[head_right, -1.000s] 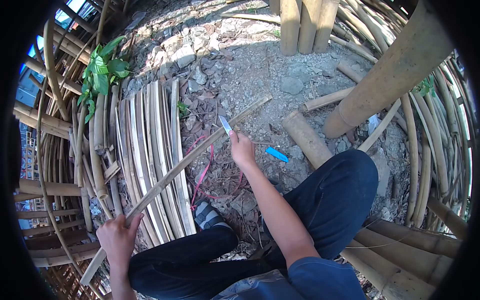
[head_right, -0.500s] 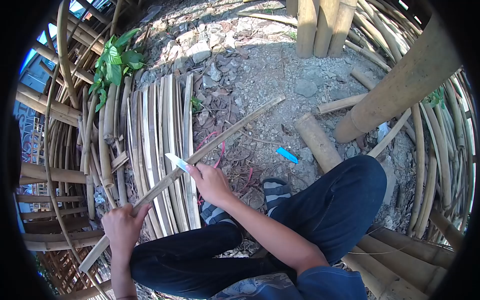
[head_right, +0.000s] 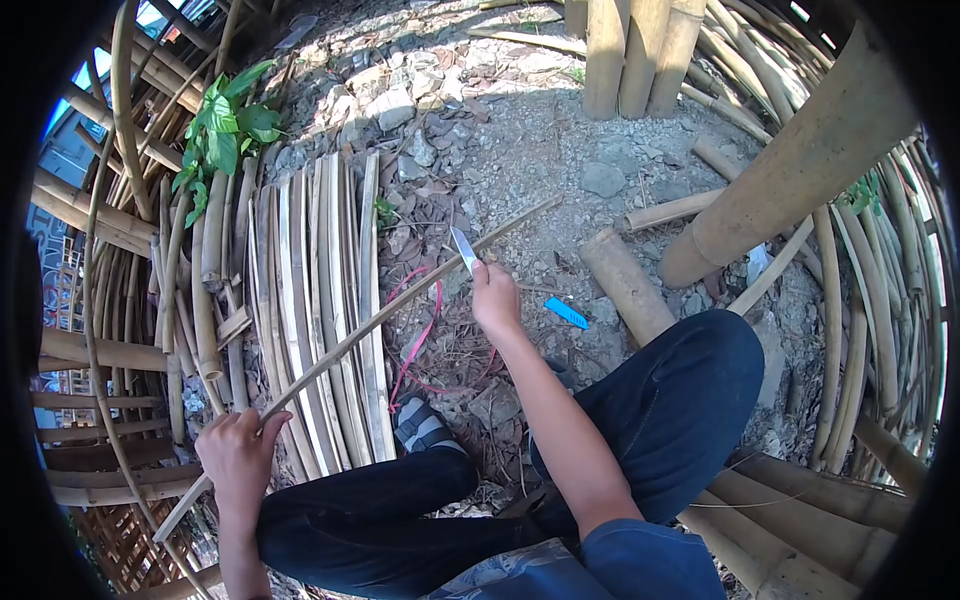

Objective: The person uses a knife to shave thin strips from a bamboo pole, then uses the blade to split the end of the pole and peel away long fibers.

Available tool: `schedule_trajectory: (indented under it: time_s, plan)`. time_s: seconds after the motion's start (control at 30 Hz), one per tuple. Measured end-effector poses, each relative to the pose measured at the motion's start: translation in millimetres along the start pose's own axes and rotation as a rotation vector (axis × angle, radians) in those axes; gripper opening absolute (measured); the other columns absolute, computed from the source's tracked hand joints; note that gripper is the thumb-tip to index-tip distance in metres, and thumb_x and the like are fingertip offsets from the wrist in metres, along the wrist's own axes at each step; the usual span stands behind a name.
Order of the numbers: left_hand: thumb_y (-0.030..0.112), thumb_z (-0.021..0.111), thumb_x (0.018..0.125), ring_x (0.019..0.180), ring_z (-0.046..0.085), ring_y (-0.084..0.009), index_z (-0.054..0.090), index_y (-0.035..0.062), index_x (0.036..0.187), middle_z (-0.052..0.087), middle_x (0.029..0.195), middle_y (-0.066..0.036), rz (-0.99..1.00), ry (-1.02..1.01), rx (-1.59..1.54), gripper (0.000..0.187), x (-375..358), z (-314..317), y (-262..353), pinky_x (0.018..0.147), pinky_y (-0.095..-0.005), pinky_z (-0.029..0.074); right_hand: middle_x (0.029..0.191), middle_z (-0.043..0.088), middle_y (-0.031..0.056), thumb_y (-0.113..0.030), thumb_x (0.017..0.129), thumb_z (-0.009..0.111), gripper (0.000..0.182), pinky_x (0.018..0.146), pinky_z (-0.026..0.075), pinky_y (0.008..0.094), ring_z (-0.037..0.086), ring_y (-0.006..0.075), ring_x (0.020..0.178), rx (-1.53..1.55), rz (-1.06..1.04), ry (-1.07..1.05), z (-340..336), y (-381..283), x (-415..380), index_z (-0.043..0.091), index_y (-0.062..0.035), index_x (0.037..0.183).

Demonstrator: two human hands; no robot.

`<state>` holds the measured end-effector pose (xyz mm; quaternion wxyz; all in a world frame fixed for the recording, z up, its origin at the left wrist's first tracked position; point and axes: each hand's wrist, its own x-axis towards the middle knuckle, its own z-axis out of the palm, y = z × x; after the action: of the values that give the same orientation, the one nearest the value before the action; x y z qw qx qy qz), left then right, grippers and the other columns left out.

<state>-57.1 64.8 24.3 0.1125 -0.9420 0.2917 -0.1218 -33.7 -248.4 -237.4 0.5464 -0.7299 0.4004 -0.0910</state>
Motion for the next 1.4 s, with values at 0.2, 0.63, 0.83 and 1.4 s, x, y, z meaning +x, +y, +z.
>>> schedule_trajectory:
  time_s: [0.2,0.63,0.83,1.4]
  plan:
    - [0.037,0.077,0.076,0.048,0.052,-0.0261,0.050,0.0064,0.055,0.049,0.050,-0.007,-0.008,-0.001,0.014,0.045,0.7,-0.7,0.0,0.048,-0.0390,0.038,0.066,0.055,0.0165,-0.037,0.100,0.045,0.047,0.063,0.040,0.0437,0.052,0.0292,0.062,0.032,-0.175,-0.103,10.7,-32.4,-56.3,0.057,0.0029,0.080]
    - [0.042,0.074,0.079,0.044,0.052,-0.0250,0.052,0.0081,0.054,0.050,0.047,-0.007,-0.019,-0.039,0.023,0.047,-1.0,-3.4,-1.3,0.045,-0.0381,0.037,0.061,0.051,0.0146,-0.034,0.102,0.046,0.043,0.059,0.042,0.0416,0.052,0.0270,0.057,0.185,-0.261,-0.439,27.8,-85.1,-157.2,0.053,0.0016,0.079]
    - [0.051,0.069,0.082,0.042,0.055,-0.0288,0.056,0.0057,0.054,0.051,0.045,-0.011,-0.071,-0.165,0.003,0.055,-3.2,-1.2,-3.6,0.044,-0.0388,0.041,0.061,0.055,0.0123,-0.035,0.100,0.043,0.043,0.059,0.041,0.0399,0.053,0.0235,0.057,0.298,0.061,-0.101,21.7,-17.1,-55.1,0.059,0.0008,0.082]
    - [0.051,0.068,0.082,0.044,0.057,-0.0331,0.059,0.0036,0.053,0.052,0.045,-0.015,-0.127,-0.243,-0.051,0.057,0.5,-3.3,-1.6,0.046,-0.0414,0.044,0.069,0.058,0.0205,-0.031,0.102,0.041,0.041,0.066,0.044,0.0482,0.058,0.0372,0.068,0.121,-0.113,-0.307,35.6,-33.8,-104.7,0.056,0.0029,0.083]
